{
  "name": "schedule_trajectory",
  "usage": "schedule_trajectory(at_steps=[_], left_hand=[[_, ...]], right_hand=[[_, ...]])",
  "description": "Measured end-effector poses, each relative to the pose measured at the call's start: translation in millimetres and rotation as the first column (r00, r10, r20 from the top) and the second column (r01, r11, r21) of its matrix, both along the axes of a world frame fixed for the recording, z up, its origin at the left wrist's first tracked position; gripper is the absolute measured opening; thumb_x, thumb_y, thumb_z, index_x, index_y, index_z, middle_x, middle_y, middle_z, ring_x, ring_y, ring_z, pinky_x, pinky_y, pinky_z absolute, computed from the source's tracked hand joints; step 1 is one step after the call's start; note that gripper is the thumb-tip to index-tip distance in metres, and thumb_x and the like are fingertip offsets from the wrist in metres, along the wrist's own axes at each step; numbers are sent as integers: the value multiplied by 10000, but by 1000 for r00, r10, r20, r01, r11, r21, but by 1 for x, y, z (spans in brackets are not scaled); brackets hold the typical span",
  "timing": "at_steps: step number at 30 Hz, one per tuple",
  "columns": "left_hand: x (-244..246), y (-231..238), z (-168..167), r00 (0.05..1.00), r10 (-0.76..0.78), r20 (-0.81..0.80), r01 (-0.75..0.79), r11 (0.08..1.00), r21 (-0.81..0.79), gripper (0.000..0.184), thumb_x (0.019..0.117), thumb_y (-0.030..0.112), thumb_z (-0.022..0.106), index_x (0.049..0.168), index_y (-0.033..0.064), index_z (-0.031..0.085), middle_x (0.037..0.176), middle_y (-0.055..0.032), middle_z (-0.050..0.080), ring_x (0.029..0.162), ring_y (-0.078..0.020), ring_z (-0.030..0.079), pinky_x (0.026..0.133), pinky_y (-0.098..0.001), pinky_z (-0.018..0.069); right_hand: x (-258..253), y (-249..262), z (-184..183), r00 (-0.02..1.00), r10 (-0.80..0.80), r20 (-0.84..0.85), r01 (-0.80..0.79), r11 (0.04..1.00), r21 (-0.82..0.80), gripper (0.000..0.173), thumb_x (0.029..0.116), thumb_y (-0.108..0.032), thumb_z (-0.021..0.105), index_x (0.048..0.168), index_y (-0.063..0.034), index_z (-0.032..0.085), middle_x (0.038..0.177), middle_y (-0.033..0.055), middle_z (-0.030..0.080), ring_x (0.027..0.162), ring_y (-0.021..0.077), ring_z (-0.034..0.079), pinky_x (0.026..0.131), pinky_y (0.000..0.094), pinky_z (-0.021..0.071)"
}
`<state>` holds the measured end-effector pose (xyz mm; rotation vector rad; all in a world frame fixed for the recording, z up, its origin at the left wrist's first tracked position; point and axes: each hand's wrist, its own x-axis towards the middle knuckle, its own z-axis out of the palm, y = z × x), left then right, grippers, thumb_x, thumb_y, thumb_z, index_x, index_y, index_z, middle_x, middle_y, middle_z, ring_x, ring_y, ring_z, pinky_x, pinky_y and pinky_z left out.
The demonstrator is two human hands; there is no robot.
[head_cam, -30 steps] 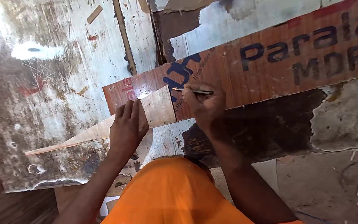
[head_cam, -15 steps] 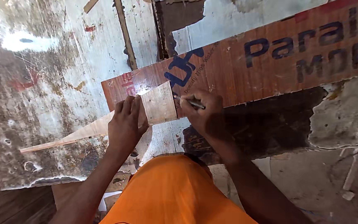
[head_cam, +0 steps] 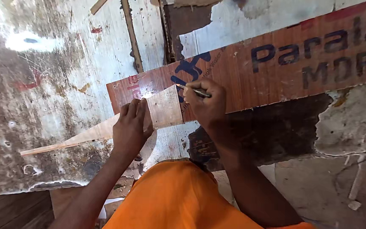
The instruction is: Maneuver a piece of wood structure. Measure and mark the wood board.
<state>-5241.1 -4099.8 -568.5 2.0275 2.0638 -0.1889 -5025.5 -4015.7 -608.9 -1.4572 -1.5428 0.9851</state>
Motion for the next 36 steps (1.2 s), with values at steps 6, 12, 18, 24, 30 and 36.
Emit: schedule_trajectory(at_steps=[6,12,18,24,30,36], left_hand=[[0,-2,-1,1000,5,12,-5,1000,-10,969,715,414,911,1540,173,463,1511,-95,500,1362,-336,500,850,-490,580],[-1,-1,0,999,18,33,-18,1000,-7,966,711,400,915,1535,170,467,1500,-100,506,1356,-343,505,845,-504,581],[-4,-1,0,998,-2,60,1,1000,7,950,716,408,905,1528,159,477,1482,-107,519,1355,-349,500,873,-506,573],[-41,-32,-1,983,13,181,-18,1000,24,963,685,338,941,1516,148,492,1490,-125,517,1366,-368,481,1034,-539,500],[-115,-109,-1,984,86,155,-92,995,30,1020,636,257,989,1514,122,488,1492,-131,515,1372,-403,475,1039,-605,490],[-166,-146,-4,985,131,114,-138,988,62,1039,618,264,1003,1511,122,491,1500,-107,517,1360,-391,492,1053,-606,475]], right_hand=[[4,-11,6,999,35,-13,-36,996,-84,135,951,-189,666,1007,-95,746,892,3,761,731,85,732,667,321,648],[46,-79,42,946,286,152,-225,918,-326,124,936,-208,658,843,-145,710,719,-11,658,585,106,609,520,335,526],[66,-108,45,967,199,160,-129,923,-363,76,891,-200,691,922,-161,747,831,-49,728,716,85,697,656,337,618],[80,-120,59,978,142,154,-108,971,-212,174,977,-212,624,1094,-135,727,869,-29,747,715,99,722,650,320,642],[98,-149,43,988,67,136,-42,983,-177,275,1061,-235,512,1214,-108,702,899,-1,759,748,118,736,692,322,649],[89,-160,39,982,133,130,-114,982,-150,262,1047,-209,533,1222,-103,695,917,1,758,771,116,737,707,329,653]])
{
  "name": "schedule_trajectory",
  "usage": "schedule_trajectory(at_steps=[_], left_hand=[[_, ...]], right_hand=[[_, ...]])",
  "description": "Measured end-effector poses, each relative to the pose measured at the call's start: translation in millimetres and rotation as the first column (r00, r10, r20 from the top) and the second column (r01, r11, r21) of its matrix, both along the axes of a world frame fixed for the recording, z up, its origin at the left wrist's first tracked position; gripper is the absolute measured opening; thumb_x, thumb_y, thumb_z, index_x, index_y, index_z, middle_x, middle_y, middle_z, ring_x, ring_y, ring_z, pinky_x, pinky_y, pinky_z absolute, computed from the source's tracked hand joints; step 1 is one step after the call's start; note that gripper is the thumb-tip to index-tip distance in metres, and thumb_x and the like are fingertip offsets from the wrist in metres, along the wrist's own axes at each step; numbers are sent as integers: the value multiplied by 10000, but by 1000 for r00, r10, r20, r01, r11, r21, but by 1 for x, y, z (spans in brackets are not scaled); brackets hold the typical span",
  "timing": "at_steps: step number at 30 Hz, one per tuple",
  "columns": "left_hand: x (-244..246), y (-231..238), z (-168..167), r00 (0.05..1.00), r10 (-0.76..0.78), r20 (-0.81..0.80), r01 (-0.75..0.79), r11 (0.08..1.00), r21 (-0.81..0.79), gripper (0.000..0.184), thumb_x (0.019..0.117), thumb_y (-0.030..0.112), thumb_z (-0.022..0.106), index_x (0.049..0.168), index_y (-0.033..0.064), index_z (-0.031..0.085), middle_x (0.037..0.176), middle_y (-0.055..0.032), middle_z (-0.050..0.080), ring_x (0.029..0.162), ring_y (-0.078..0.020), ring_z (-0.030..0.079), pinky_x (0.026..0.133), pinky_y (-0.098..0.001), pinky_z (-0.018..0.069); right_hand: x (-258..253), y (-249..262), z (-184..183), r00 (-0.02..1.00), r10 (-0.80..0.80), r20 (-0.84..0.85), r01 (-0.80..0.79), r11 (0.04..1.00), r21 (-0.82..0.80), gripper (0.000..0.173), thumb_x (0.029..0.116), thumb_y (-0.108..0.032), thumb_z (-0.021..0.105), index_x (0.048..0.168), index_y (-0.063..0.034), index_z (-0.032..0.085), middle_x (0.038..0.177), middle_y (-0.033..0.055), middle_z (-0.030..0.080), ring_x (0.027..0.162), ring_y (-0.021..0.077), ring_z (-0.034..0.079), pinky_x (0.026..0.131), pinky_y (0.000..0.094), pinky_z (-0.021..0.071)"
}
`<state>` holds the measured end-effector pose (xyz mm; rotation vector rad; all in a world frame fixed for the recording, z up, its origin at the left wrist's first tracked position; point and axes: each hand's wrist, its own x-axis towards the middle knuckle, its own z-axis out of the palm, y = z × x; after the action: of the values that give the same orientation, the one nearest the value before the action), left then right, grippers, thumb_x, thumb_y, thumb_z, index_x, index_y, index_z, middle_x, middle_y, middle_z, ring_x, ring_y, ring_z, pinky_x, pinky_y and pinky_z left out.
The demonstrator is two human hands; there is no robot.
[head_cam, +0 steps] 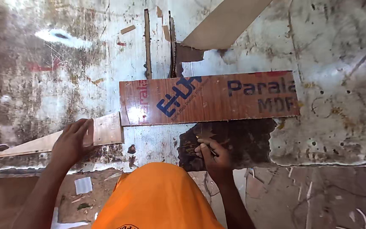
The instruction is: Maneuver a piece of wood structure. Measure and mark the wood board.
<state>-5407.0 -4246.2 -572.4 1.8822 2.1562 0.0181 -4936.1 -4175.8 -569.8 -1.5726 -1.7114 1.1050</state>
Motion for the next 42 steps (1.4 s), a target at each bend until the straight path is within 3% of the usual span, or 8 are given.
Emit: schedule_trajectory(at_steps=[7,16,22,27,31,34,38,42], left_hand=[[-2,-5,-6,1000,-7,23,6,998,59,1023,615,252,1000,1496,96,503,1475,-131,521,1339,-401,493,1065,-597,462],[-3,-6,-11,998,29,62,-32,998,54,1094,596,261,1013,1534,140,464,1518,-133,479,1346,-397,505,1059,-639,458],[-16,-9,-11,994,36,103,-40,998,40,1070,598,247,1015,1526,184,486,1521,-91,499,1349,-372,519,1053,-655,460],[-33,-22,-17,983,169,74,-169,986,-7,1049,608,167,1009,1522,179,495,1569,-101,462,1365,-378,521,1060,-657,460],[22,-6,-5,962,245,118,-251,967,35,825,770,125,887,1504,126,511,1598,-146,408,1386,-432,478,1058,-703,437],[98,26,-3,947,188,261,-226,966,125,657,894,236,788,1495,178,528,1605,-77,415,1409,-331,481,1096,-619,454],[176,66,-31,936,-59,347,-48,955,293,616,869,290,807,1438,205,588,1557,-29,480,1449,-227,437,1186,-519,390],[204,87,-65,976,-70,207,-14,926,376,612,922,530,683,1456,255,566,1567,37,467,1496,-181,357,1239,-539,248]], right_hand=[[-5,-4,0,999,31,-22,-32,999,-23,244,1037,-192,556,1218,-116,701,952,4,756,782,133,738,720,351,657],[-1,-2,0,999,38,16,-37,998,-45,249,1042,-236,549,1212,-161,713,924,-31,760,777,111,734,725,352,650],[21,10,0,999,46,5,-45,998,-54,285,1078,-229,498,1287,-148,675,936,-3,760,759,137,734,710,348,648],[53,23,-13,1000,0,18,-1,999,32,345,1082,-249,447,1356,-136,625,931,11,758,763,147,729,696,358,637],[71,28,-41,983,-66,170,45,991,125,375,1061,-248,474,1393,-121,593,1007,21,746,848,162,728,774,447,630],[73,26,-68,970,-131,205,76,963,257,384,1024,-225,495,1368,-102,614,957,19,737,786,158,698,720,445,608],[70,26,-84,960,-155,234,52,918,393,408,1024,-249,465,1342,-52,627,942,70,706,811,193,681,745,454,596],[69,28,-86,948,-179,263,39,886,463,415,1020,-261,450,1317,-51,650,947,68,710,838,182,687,770,428,599]])
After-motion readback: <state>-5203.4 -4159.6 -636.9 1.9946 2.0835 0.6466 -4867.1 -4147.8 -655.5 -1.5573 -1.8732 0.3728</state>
